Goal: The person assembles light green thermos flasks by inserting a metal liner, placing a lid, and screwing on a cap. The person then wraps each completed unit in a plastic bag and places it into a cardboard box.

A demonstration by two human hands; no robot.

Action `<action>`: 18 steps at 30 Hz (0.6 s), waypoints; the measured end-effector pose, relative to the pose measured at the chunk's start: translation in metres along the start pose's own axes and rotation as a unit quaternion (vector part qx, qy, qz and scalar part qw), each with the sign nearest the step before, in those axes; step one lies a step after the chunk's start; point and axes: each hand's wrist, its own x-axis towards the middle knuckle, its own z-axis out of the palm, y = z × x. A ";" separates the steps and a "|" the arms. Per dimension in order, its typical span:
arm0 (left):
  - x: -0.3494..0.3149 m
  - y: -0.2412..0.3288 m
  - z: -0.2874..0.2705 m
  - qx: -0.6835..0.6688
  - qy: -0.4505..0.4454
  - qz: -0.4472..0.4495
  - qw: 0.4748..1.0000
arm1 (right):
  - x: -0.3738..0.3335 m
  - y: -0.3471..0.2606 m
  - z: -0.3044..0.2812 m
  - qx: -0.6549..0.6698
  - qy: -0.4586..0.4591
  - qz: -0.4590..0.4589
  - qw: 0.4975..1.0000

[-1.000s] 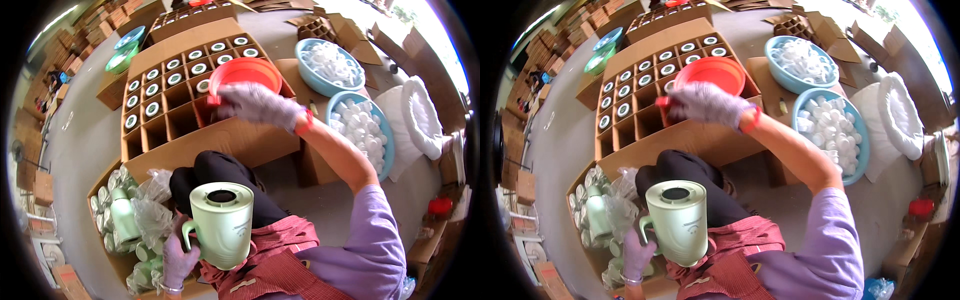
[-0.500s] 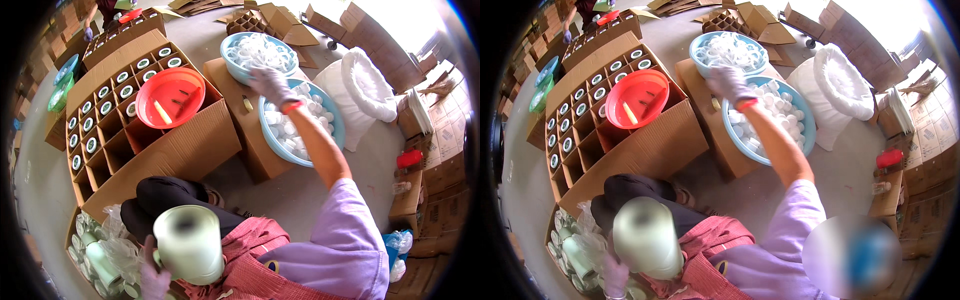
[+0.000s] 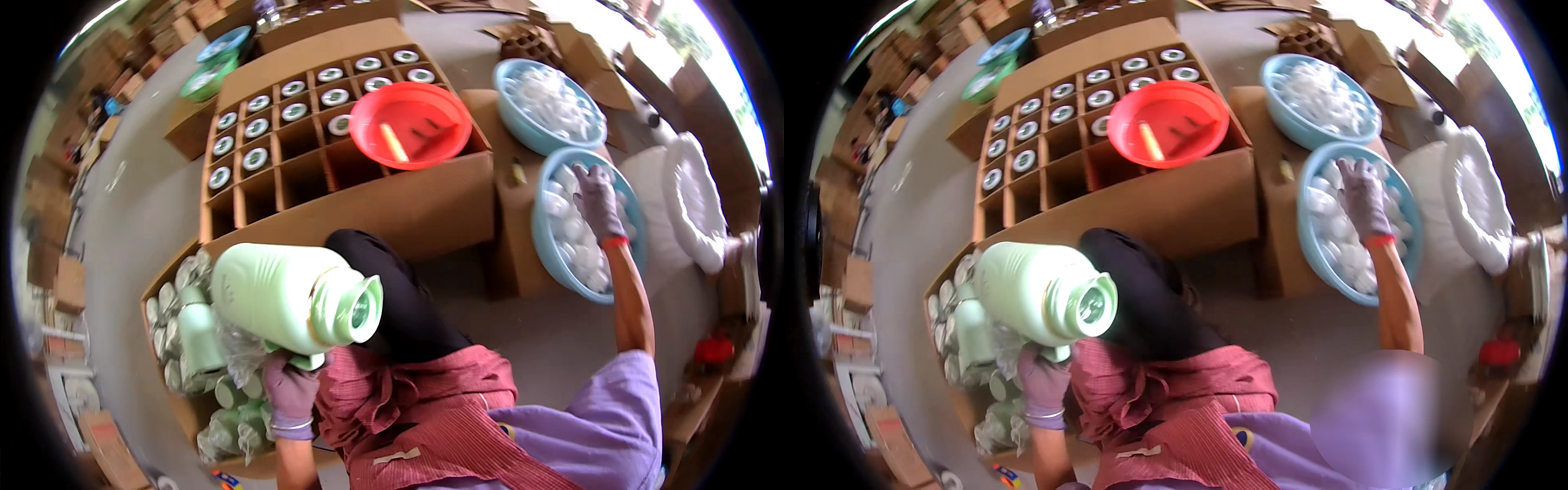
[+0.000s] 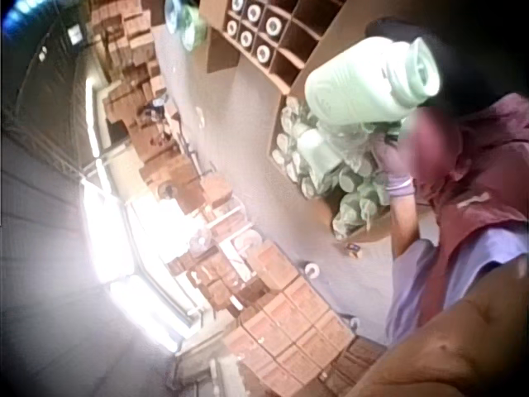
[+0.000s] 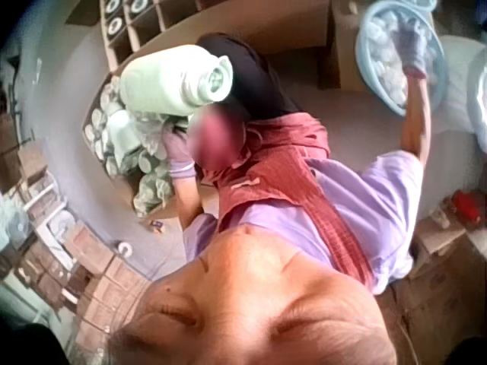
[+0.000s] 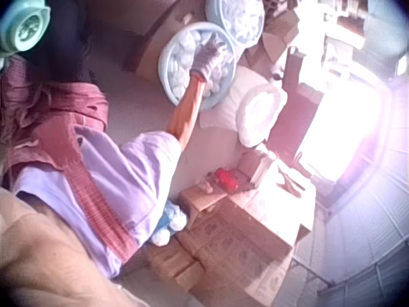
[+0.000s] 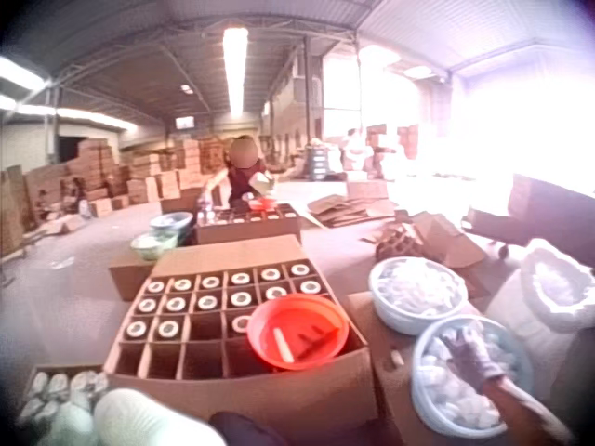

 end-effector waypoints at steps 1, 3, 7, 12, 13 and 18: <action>0.000 -0.004 0.010 -0.034 0.009 0.002 0.999 | -0.003 -0.044 -0.056 0.139 0.002 0.019 0.990; 0.005 -0.011 0.007 -0.099 -0.032 -0.010 0.994 | -0.013 -0.114 -0.112 0.403 0.113 -0.139 0.898; 0.002 -0.013 0.058 -0.079 0.076 0.047 0.993 | -0.071 -0.261 -0.168 0.783 0.074 -0.196 0.586; -0.005 -0.025 0.067 -0.086 0.065 0.055 0.993 | -0.077 -0.330 -0.160 0.645 0.250 -0.199 0.694; -0.008 -0.025 0.067 -0.089 0.065 0.060 0.992 | -0.077 -0.332 -0.164 0.600 0.250 -0.212 0.730; -0.012 -0.032 0.058 -0.105 0.065 0.075 0.989 | -0.077 -0.337 -0.185 0.628 0.174 -0.297 0.698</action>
